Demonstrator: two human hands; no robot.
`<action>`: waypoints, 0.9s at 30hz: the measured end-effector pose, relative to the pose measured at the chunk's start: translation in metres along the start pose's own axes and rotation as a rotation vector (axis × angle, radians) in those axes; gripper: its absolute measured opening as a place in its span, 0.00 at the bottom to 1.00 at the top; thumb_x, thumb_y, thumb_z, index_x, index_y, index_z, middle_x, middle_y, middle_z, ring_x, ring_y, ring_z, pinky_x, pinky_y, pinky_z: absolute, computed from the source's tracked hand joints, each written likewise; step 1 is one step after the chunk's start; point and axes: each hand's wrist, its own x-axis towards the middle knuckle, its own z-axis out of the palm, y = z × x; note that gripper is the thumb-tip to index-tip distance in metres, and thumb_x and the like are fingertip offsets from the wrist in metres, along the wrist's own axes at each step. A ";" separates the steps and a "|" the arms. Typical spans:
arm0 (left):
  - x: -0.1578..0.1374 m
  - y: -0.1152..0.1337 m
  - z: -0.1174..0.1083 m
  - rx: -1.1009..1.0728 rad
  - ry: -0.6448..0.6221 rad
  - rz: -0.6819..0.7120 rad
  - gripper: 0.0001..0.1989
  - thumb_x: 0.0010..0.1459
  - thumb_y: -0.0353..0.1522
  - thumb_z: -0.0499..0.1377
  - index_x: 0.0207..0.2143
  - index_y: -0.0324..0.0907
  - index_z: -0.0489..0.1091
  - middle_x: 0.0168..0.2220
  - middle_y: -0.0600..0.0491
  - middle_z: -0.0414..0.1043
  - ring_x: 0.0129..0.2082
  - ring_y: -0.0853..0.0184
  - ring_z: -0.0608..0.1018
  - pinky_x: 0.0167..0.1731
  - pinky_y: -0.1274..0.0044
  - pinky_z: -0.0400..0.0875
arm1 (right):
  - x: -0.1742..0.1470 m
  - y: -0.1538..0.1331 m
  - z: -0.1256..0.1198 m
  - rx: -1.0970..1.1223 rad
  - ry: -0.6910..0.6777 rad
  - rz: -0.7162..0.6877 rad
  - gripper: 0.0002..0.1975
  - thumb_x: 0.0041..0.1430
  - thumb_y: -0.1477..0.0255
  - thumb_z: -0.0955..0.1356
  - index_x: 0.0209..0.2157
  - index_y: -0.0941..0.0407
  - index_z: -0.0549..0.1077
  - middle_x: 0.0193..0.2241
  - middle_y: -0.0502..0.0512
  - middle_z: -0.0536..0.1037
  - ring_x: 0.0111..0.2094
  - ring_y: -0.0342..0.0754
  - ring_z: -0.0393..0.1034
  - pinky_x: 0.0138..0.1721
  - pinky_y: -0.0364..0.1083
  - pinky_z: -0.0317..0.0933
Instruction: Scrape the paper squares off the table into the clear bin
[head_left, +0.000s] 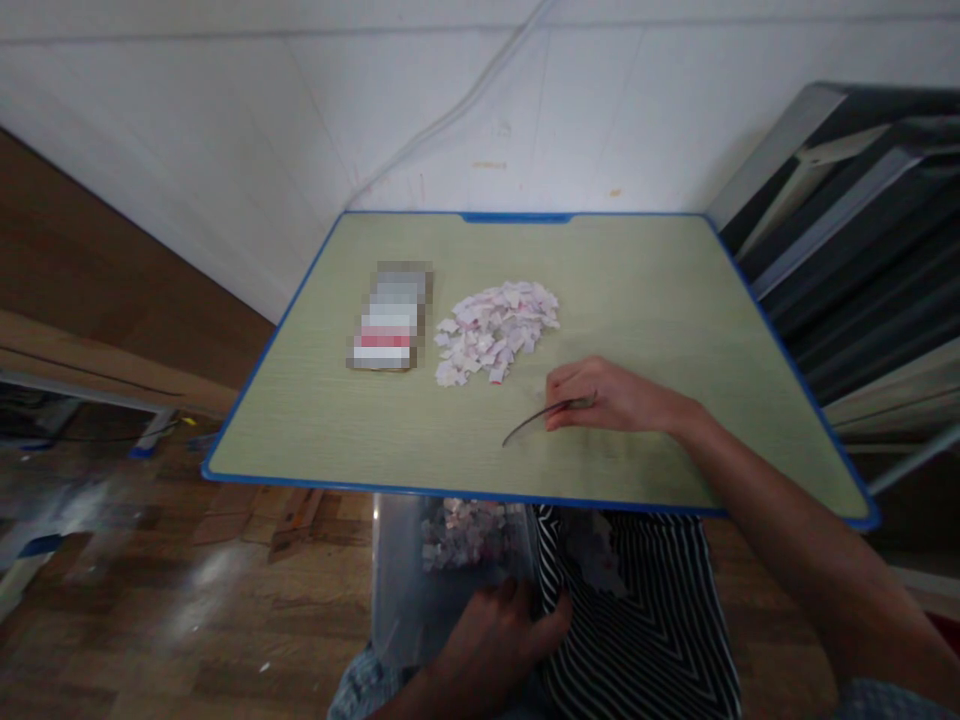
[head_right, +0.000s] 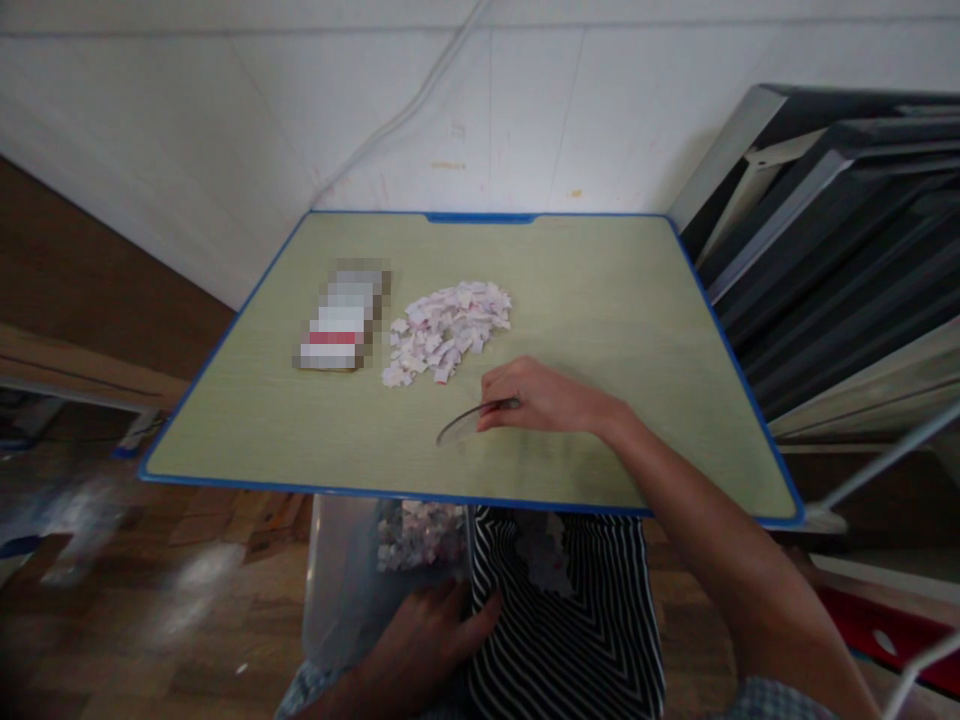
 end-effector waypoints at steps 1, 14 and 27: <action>0.000 0.000 0.000 0.000 -0.003 0.000 0.26 0.64 0.27 0.54 0.60 0.42 0.46 0.41 0.44 0.72 0.36 0.57 0.77 0.29 0.69 0.75 | -0.002 0.000 -0.003 -0.002 0.028 0.017 0.18 0.61 0.61 0.64 0.24 0.58 0.72 0.24 0.53 0.71 0.27 0.42 0.65 0.30 0.43 0.57; 0.001 0.000 0.006 0.041 0.037 0.013 0.27 0.64 0.28 0.56 0.60 0.43 0.47 0.38 0.46 0.72 0.34 0.59 0.77 0.27 0.72 0.74 | -0.010 0.014 -0.016 -0.168 0.078 0.554 0.21 0.56 0.63 0.63 0.14 0.56 0.58 0.13 0.45 0.53 0.17 0.38 0.47 0.22 0.44 0.41; 0.003 -0.001 0.014 0.049 0.085 0.014 0.25 0.64 0.27 0.55 0.59 0.42 0.48 0.37 0.46 0.72 0.33 0.59 0.77 0.25 0.74 0.74 | -0.004 0.010 -0.006 -0.215 0.335 0.369 0.18 0.57 0.61 0.62 0.18 0.55 0.59 0.16 0.47 0.60 0.20 0.40 0.54 0.24 0.43 0.46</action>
